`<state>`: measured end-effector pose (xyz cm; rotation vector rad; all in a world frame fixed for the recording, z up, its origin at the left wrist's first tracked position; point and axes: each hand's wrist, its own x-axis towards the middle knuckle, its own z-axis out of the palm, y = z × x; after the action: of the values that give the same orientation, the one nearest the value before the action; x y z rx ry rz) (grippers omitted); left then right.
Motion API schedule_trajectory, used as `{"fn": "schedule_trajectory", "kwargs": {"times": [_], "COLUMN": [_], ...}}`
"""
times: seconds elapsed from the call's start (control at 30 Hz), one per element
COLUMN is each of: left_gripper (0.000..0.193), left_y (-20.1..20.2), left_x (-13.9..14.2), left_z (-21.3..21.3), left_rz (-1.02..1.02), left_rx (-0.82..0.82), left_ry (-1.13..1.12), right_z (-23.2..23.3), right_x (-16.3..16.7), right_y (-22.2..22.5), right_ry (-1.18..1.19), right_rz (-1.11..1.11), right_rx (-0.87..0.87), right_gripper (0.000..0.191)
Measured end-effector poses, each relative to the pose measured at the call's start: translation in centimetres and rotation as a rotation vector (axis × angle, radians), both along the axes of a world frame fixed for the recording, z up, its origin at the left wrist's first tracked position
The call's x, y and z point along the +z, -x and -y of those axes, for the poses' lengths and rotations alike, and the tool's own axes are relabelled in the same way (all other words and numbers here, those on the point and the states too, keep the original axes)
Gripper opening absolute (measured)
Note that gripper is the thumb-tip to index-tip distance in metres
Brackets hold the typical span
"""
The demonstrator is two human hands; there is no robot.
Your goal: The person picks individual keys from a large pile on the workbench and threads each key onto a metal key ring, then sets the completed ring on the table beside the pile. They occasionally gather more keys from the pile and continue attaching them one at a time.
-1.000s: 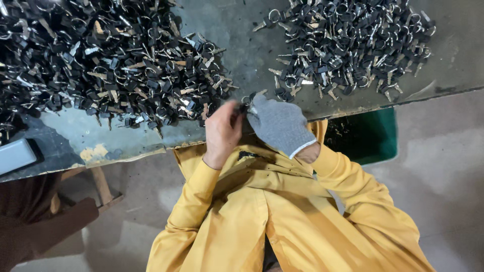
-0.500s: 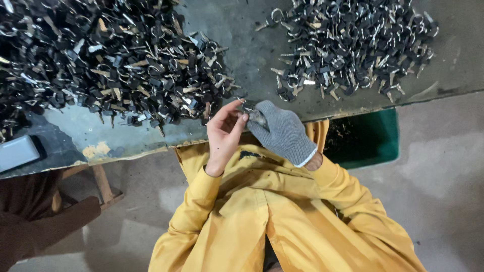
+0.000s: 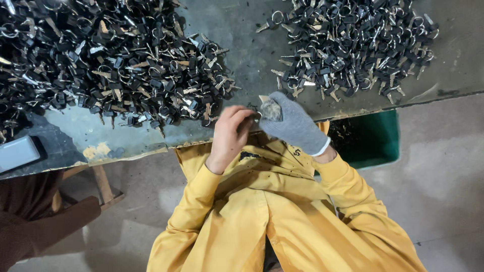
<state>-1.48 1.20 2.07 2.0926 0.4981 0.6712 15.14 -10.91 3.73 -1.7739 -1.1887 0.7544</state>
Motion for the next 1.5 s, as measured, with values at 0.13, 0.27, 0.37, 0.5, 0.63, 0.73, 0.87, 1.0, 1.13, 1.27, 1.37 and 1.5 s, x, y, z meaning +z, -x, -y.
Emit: {"fn": "schedule_trajectory", "kwargs": {"times": [0.13,0.27,0.37,0.5,0.63,0.73,0.87,1.0,1.13,1.27,1.37,1.5], "left_gripper": [0.020,0.016,0.018,0.019,0.016,0.015,0.015,0.017,0.017,0.017,0.019,0.026], "left_y": [-0.1,0.1,0.2,0.5,0.4,0.3,0.2,0.4,0.6,0.1,0.1,0.5], "left_x": [-0.5,-1.0,-1.1,-0.8,-0.7,-0.8,-1.0,-1.0,-1.2,-1.5,-1.3,-0.6], "left_z": [0.2,-0.1,-0.3,0.0,0.2,0.1,0.4,0.5,0.3,0.3,0.4,-0.2], "left_rz": [-0.099,-0.169,-0.158,-0.125,-0.145,-0.139,-0.145,-0.159,-0.144,-0.181,-0.164,-0.024], "left_rx": [0.075,0.108,0.092,0.075,0.094,0.124,0.112,0.079,0.121,0.203,0.160,-0.015], "left_ry": [-0.246,-0.202,-0.157,-0.099,-0.088,-0.079,-0.090,-0.122,-0.061,-0.029,-0.072,0.034], "right_z": [-0.7,-0.9,-1.2,-1.8,-2.0,-1.6,-1.4,-2.6,-2.4,-1.5,-1.2,-0.8], "right_x": [1.4,2.5,2.8,2.5,2.4,2.6,2.5,1.7,1.9,2.8,3.3,3.5], "right_y": [1.6,2.3,2.0,2.3,2.5,2.1,2.5,3.1,2.7,1.3,0.7,0.7], "right_ry": [0.123,0.235,0.302,0.291,0.319,0.287,0.275,0.423,0.341,0.323,0.307,0.231], "right_rz": [0.606,0.598,0.626,0.715,0.712,0.636,0.701,0.711,0.684,0.535,0.476,0.499], "right_rx": [-0.199,-0.083,-0.003,0.084,0.040,0.035,0.039,0.047,0.032,0.026,-0.003,-0.112], "right_gripper": [0.030,0.030,0.030,0.023,0.027,0.030,0.024,0.027,0.024,0.033,0.034,0.033]}}
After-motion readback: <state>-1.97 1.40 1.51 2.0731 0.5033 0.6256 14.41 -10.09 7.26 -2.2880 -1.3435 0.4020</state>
